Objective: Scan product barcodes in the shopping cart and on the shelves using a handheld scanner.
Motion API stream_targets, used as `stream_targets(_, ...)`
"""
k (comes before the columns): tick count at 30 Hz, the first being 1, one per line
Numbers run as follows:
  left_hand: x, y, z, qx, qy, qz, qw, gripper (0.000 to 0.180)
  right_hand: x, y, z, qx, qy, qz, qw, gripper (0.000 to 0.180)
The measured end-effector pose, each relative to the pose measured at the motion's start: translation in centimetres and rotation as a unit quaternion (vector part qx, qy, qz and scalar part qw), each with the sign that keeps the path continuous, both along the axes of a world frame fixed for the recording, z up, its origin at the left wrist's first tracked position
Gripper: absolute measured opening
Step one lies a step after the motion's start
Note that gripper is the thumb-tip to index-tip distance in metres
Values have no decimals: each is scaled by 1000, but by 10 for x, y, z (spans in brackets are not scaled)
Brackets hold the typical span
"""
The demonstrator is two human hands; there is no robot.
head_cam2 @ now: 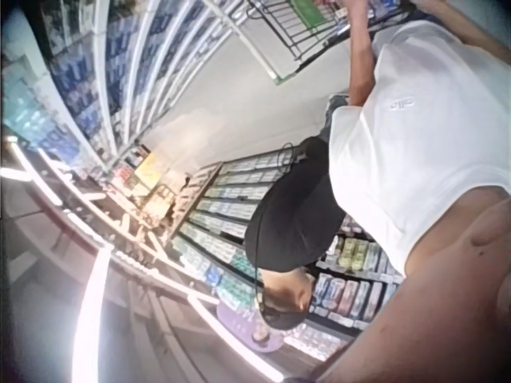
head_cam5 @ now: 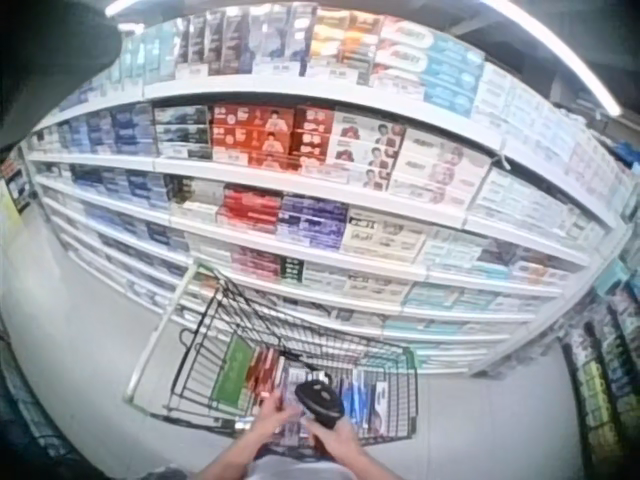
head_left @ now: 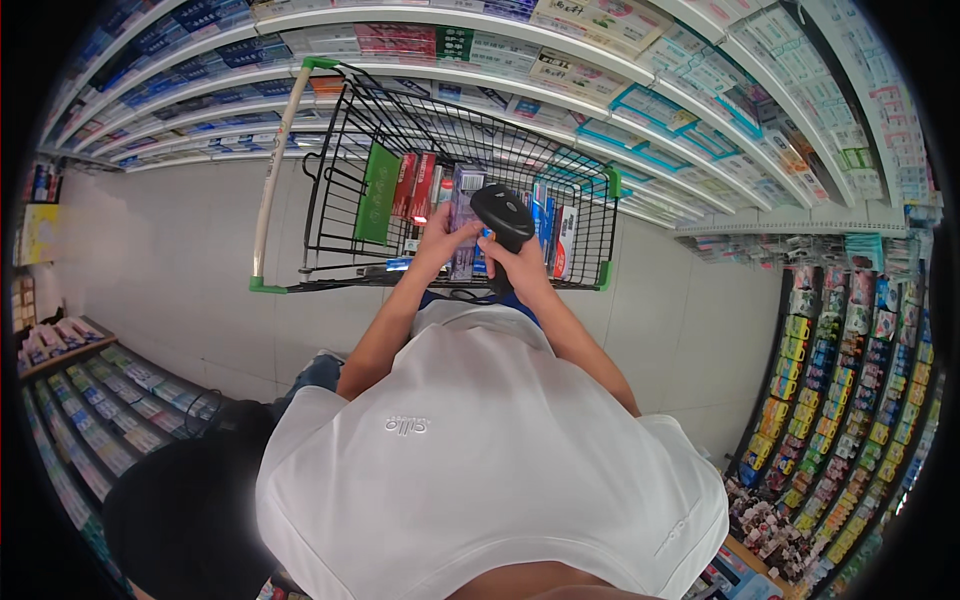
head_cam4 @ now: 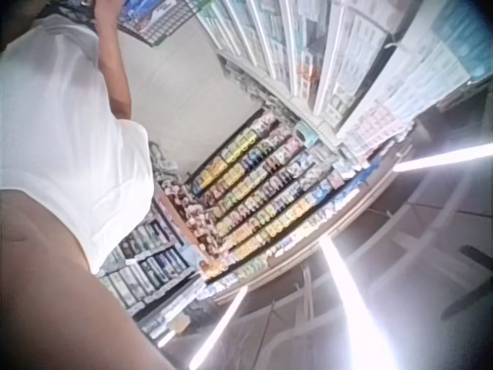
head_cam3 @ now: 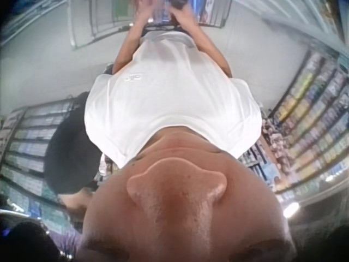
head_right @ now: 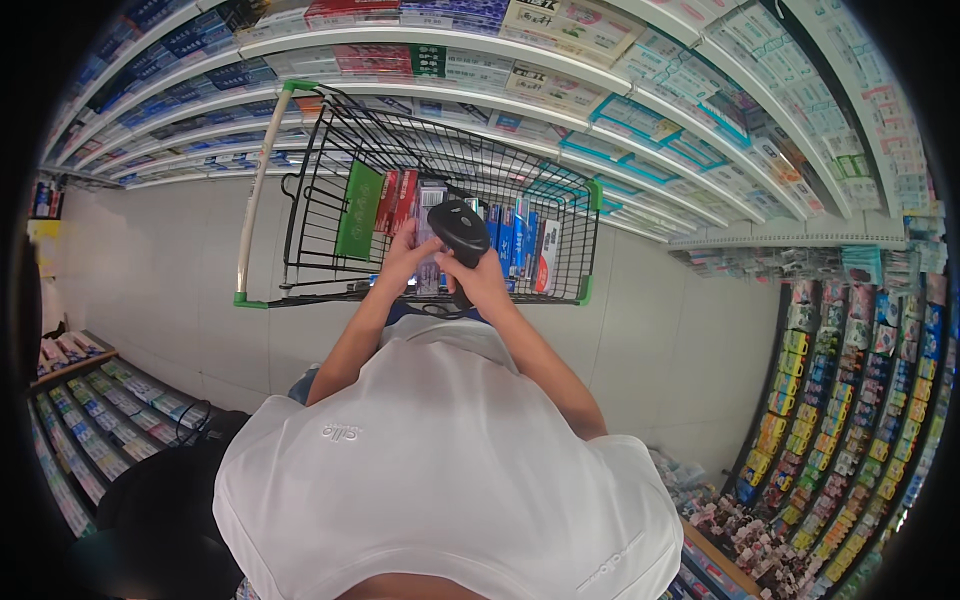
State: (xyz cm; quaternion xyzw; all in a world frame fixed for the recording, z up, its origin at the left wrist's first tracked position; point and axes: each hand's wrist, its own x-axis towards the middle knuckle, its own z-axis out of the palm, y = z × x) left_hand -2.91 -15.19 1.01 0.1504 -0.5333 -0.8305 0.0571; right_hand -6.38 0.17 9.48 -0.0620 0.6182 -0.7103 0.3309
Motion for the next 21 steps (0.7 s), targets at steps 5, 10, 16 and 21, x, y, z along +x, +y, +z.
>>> stream_targets(5,5,-6,-17,-65,-25,-18,997,35,-1,-6,-3,-24,-5,-9,1000,14)
stream_targets(10,10,-8,-6,-68,-32,-35,997,36,-4,-12,2,-31,-15,-2,999,15)
stream_targets(16,14,-12,-13,-82,-36,-50,995,37,-3,-19,-1,-25,-12,10,1000,15)
stream_targets(21,11,-13,-14,-104,-22,-29,994,36,-3,-21,0,-35,-13,4,999,18)
